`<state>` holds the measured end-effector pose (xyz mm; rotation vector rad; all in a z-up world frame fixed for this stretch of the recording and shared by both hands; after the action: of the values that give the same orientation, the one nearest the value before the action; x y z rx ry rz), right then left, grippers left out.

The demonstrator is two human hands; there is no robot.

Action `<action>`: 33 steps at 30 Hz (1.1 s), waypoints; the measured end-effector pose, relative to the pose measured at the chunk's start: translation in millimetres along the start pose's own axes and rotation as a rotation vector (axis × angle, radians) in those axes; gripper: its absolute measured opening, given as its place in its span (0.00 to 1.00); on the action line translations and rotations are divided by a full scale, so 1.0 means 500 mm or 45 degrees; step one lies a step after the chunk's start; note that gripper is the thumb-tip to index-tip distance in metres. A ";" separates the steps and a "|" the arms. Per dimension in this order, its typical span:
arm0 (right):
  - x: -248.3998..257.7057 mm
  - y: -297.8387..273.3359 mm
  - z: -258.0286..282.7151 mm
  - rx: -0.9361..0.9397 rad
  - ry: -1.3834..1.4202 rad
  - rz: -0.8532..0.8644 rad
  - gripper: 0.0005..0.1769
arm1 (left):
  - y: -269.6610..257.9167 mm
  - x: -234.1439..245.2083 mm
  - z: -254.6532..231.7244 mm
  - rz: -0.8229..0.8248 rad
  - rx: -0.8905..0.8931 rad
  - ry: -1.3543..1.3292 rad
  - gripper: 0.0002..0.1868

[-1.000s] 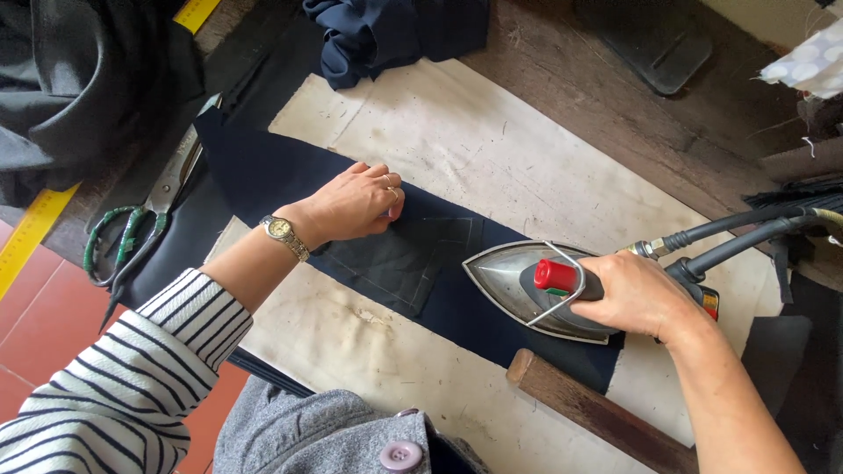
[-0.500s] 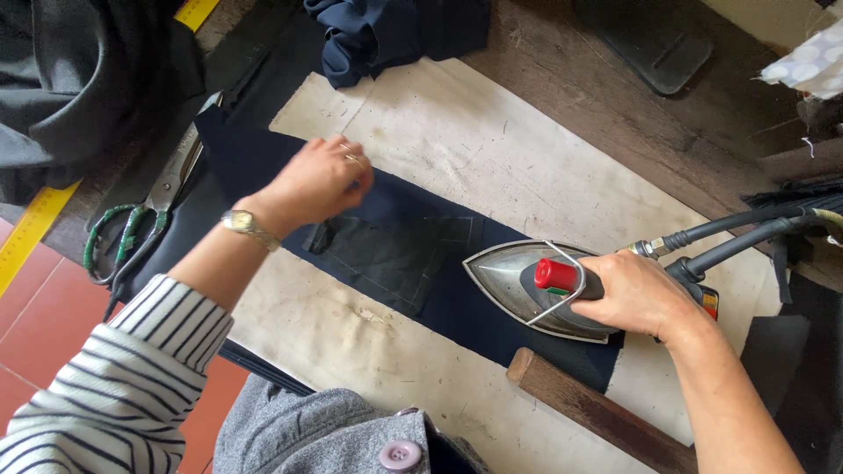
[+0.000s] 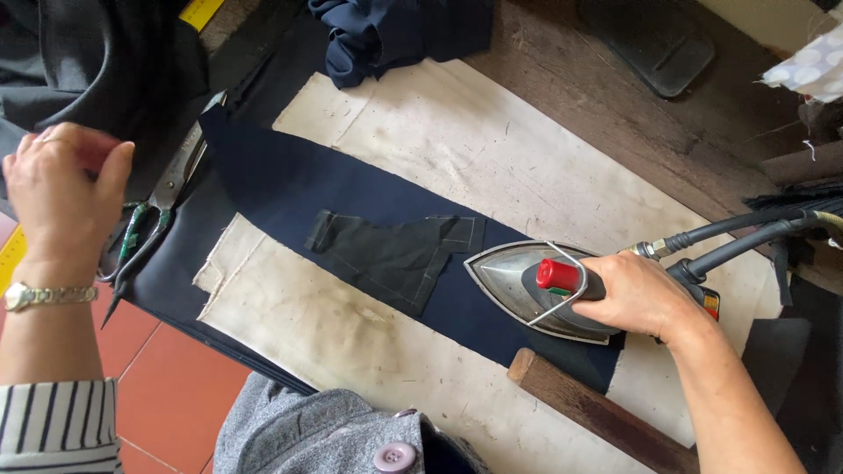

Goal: The person is ironing and pressing small fabric components using an industrial steam iron and a wooden pressing block to flatten seams.

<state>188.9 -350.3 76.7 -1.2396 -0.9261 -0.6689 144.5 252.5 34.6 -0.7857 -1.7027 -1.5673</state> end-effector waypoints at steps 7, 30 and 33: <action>-0.003 0.002 -0.005 -0.003 -0.019 -0.027 0.11 | 0.019 0.118 -0.204 -0.178 -0.003 -0.505 0.28; 0.002 -0.002 0.002 -0.018 0.072 -0.028 0.14 | -0.202 0.034 -0.377 0.119 -0.204 -0.544 0.17; 0.009 -0.007 0.007 -0.036 0.057 -0.016 0.14 | -0.205 0.031 -0.378 0.139 -0.206 -0.509 0.18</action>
<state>187.5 -347.5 82.7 -1.2399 -0.8906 -0.7192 68.4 54.7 -5.2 -1.3252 -1.7822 -1.5606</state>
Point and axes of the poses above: each hand's wrist, its own y-axis towards the middle knuckle, its own x-axis out of the back of the hand, z = x × y, the point moved 6 cm from there along y, towards the middle knuckle, and after that the axes turned 12 degrees about -z, right-handed, at the moved point
